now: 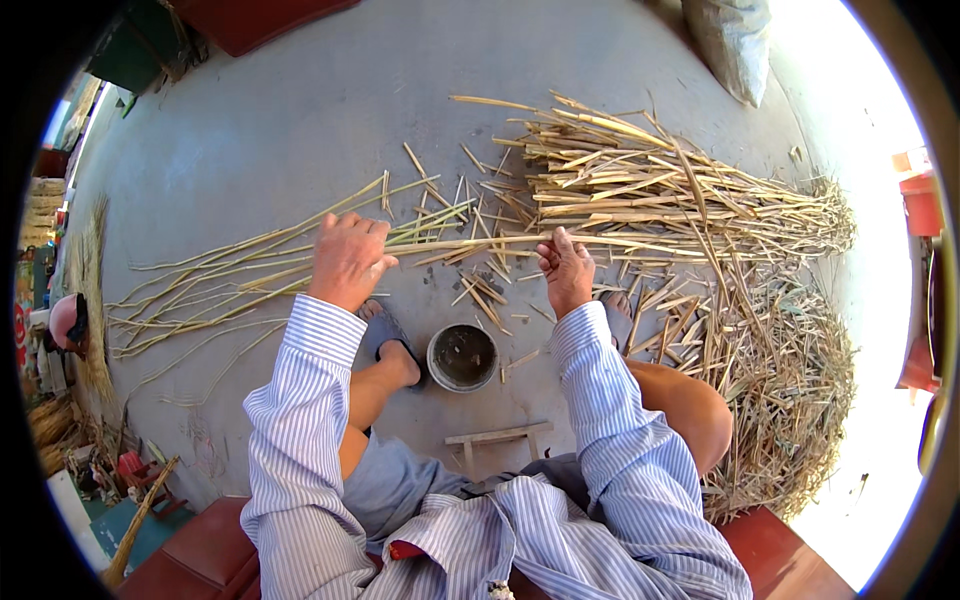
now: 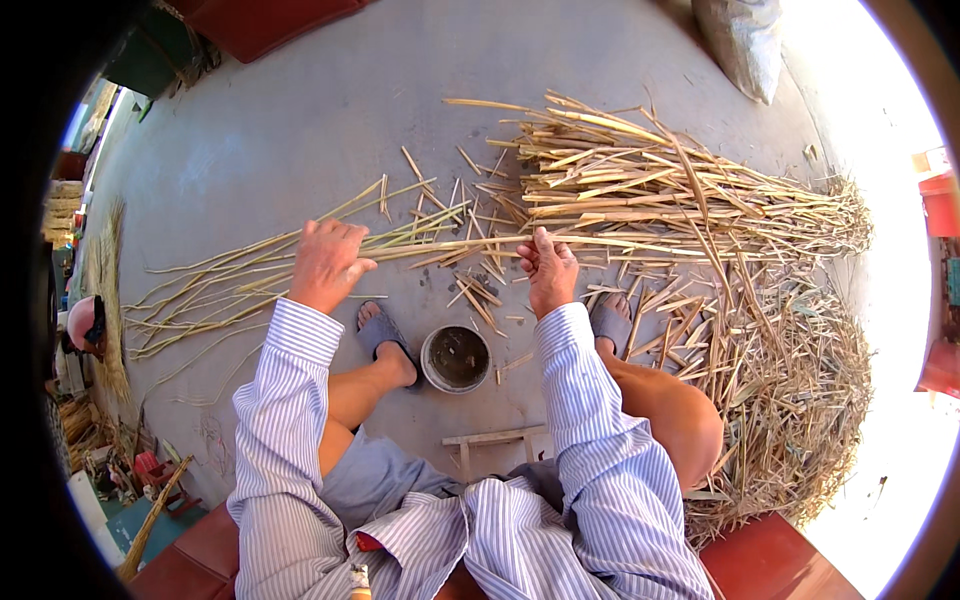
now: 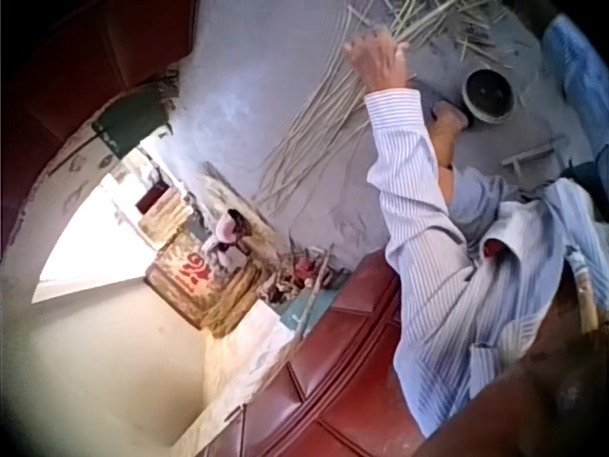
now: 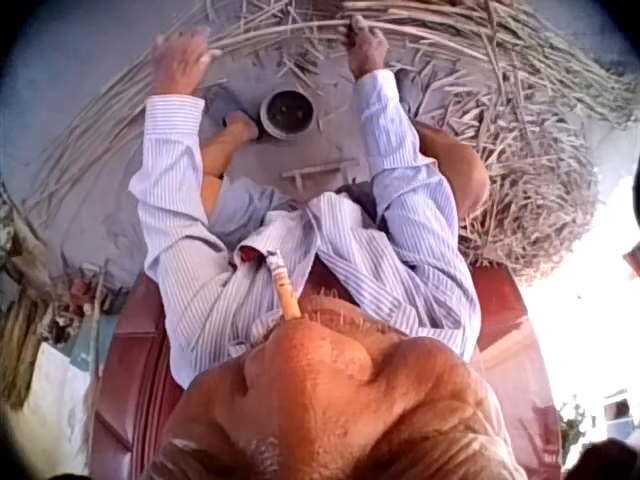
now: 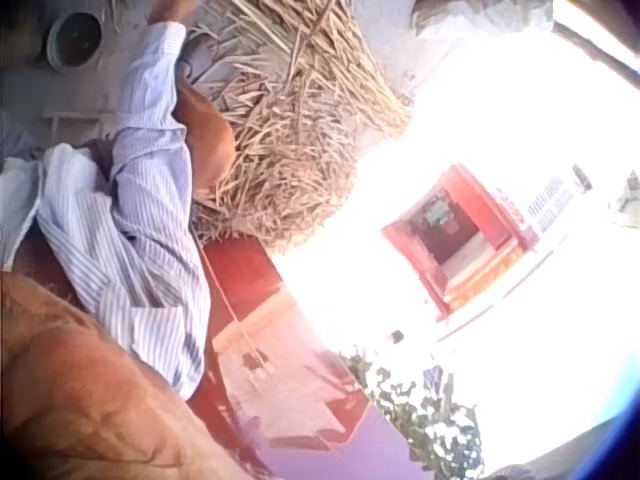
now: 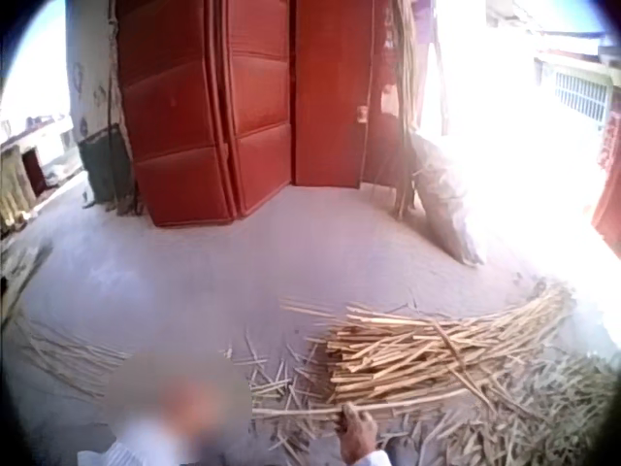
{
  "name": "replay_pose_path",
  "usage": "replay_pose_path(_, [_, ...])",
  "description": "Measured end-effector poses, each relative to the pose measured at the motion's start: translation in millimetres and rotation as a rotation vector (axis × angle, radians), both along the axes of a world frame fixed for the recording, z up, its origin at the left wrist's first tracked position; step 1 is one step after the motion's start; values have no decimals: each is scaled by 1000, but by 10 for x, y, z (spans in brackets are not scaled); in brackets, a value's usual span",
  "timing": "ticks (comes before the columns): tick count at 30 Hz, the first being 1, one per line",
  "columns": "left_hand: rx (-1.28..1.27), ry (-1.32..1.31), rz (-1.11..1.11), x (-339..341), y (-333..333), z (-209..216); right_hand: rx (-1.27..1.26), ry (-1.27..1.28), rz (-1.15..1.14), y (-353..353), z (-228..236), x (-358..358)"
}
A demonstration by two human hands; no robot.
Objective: The person sits on the floor and repeatedly strips dried stalks by hand, separating the fibrous material from the main stem. The stripped fibers are placed into a pile, while the remaining stalks are set aside.
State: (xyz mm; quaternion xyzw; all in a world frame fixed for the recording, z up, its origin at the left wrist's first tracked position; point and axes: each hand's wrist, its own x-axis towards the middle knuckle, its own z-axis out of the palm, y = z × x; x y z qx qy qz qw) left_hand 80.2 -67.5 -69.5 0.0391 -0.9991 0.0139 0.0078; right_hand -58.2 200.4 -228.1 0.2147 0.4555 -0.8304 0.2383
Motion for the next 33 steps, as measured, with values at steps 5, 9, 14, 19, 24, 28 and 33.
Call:
replay_pose_path(5, [289, 346, -129, -51, 77, 286, 10, 222, -16, 186, 994, -122])
replay_pose_path(9, [323, 466, -145, 21, 303, 753, 30, 310, -5, 402, 1577, -175])
replay_pose_path(14, [1266, 650, 143, -62, 436, 1021, 88, 395, 45, 802, 2008, -294])
replay_pose_path(19, [682, 816, 95, -91, 334, 1209, 174, 509, 75, 791, 2251, -290])
replay_pose_path(24, [197, 751, -163, -340, 722, 1136, 123, 546, 57, 701, 2244, -351])
replay_pose_path(28, [315, 392, -179, -440, 630, 904, 124, 515, -8, 909, 2167, -548])
replay_pose_path(33, [503, 392, -136, -495, 632, 872, 108, 495, -51, 1133, 2206, -726])
